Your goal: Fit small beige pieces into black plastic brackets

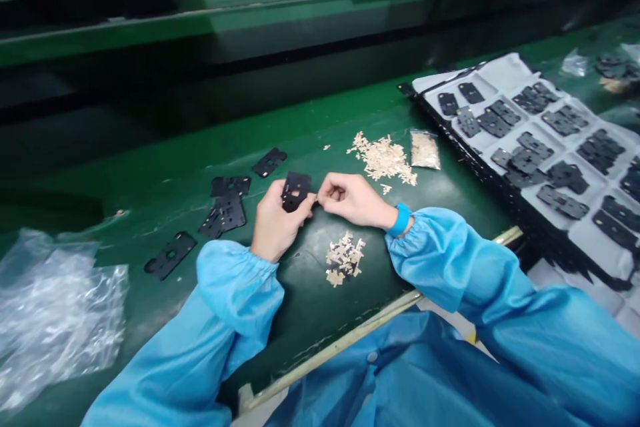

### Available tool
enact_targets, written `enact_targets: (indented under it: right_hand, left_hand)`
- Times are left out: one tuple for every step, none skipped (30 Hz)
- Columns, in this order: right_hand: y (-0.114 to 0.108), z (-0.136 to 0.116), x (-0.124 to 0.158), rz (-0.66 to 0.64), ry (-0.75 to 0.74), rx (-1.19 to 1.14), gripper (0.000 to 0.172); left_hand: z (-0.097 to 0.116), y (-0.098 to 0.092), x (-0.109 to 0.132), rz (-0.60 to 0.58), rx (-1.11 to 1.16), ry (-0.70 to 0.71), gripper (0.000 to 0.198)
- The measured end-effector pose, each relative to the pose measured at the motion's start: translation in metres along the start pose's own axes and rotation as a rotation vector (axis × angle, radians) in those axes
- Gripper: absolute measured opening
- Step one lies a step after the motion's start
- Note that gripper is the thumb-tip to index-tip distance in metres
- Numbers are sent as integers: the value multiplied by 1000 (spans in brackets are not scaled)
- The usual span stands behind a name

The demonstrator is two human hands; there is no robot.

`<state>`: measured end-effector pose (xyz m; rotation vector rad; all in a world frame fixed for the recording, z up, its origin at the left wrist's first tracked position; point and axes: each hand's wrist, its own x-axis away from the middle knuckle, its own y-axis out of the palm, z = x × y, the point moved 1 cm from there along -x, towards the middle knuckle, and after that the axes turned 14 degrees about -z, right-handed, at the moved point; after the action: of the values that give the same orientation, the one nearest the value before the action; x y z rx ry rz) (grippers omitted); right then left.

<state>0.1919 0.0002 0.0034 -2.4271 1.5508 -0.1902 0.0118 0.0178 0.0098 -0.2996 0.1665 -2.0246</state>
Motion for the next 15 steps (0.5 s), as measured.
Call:
enact_targets:
  right_hand:
    - [0, 0, 0, -1, -3, -3, 4]
    - [0, -1, 0, -2, -6, -9, 4]
    - [1, -1, 0, -5, -8, -16, 3]
    - [1, -2, 0, -7, -8, -22, 3]
    - [0, -3, -1, -9, -9, -25, 2]
    - [0, -3, -1, -11, -11, -21, 2]
    - [-1, -4, -1, -12, -13, -10, 2]
    - [-1, -5, -1, -13, -15, 5, 3]
    - [-2, -5, -1, -14, -17, 19, 3]
    - [-3, -6, -1, -16, -20, 29, 4]
    - [-3, -6, -2, -15, -24, 35, 4]
    - [-4, -6, -2, -12, -26, 37, 5]
    - [-4, -6, -2, -7, -25, 38, 5]
    - [-4, -6, -2, 1, -21, 36, 6]
    - [-3, -5, -2, 8, -17, 33, 7]
  left_hand:
    - [0, 0, 0, 5, 2, -7, 41]
    - [0, 0, 0, 11, 3, -11, 41]
    - [-1, 0, 0, 14, 2, -13, 41]
    - [-2, 0, 0, 19, -2, -15, 41]
    - [-2, -1, 0, 25, -10, -19, 42]
    - [-3, -1, 0, 31, -22, -27, 42]
    - [-4, -1, 0, 39, -33, -35, 43]
    - [-4, -2, 0, 43, -42, -43, 43]
    - [-5, -2, -1, 44, -47, -49, 44]
    - [-5, -2, -1, 40, -49, -52, 44]
    - [-5, -3, -1, 35, -47, -53, 44]
    - [-4, -3, -1, 29, -41, -51, 43]
    - [-4, -2, -1, 26, -32, -48, 42]
    - [-4, -2, -1, 24, -24, -45, 42]
    - [-3, -2, -1, 26, -18, -43, 42]
